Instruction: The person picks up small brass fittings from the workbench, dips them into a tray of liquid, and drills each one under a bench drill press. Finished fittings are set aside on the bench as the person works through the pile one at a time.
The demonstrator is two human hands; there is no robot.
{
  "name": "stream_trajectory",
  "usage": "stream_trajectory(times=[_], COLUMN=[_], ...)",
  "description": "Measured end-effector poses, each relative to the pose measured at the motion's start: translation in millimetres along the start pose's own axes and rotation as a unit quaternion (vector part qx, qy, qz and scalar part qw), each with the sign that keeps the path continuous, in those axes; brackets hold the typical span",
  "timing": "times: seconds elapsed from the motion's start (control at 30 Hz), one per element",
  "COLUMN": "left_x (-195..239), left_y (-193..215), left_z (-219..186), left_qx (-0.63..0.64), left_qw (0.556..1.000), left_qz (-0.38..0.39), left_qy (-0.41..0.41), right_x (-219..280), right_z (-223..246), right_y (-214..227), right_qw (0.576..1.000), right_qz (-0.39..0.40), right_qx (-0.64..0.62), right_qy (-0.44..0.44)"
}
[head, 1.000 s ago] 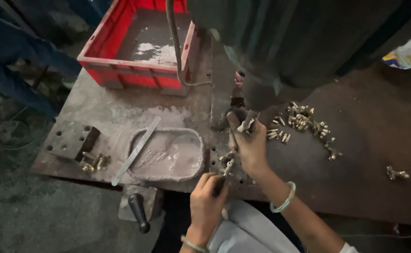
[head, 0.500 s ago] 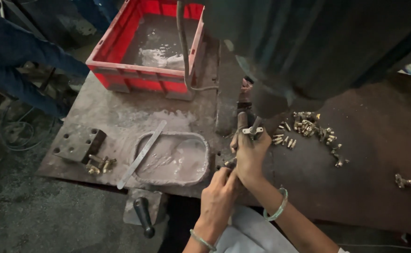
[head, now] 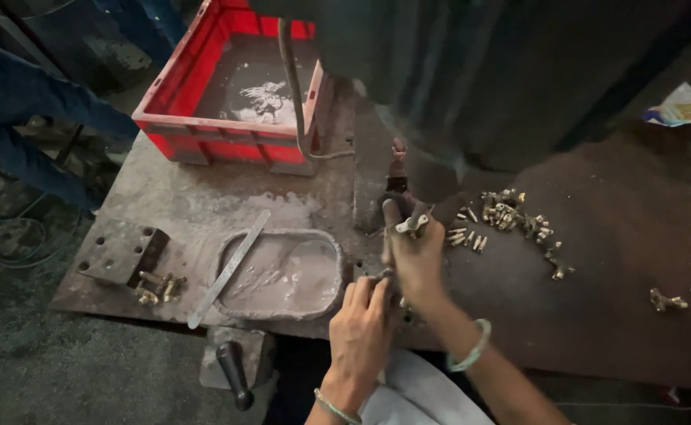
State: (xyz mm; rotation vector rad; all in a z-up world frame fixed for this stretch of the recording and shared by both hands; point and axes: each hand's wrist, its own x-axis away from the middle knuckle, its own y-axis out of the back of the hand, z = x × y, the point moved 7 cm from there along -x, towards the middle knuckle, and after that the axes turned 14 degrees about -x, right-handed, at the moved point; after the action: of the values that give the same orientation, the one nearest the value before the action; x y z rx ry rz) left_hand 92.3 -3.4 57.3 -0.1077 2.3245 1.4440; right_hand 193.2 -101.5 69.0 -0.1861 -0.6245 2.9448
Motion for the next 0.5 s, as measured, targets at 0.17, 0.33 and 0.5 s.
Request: stream_trajectory(times=[0.17, 0.33, 0.5], left_x=[-13, -16, -20], left_y=[-1, -19, -17], left_z=[-3, -2, -4], left_qx=[-0.031, -0.088, -0.123], left_qw=[0.998, 0.995, 0.991], left_qz=[-0.049, -0.033, -0.049], left_qy=[-0.012, -0.024, -0.03], right_x=[12, -19, -14], right_z=[8, 9, 0], right_y=[-7, 16, 12], right_qw=[0.98, 0.996, 0.974], right_qz=[-0.156, 0.068, 0.174], right_qx=[-0.072, 0.062, 0.092], right_qy=[0.1, -0.014, -0.115])
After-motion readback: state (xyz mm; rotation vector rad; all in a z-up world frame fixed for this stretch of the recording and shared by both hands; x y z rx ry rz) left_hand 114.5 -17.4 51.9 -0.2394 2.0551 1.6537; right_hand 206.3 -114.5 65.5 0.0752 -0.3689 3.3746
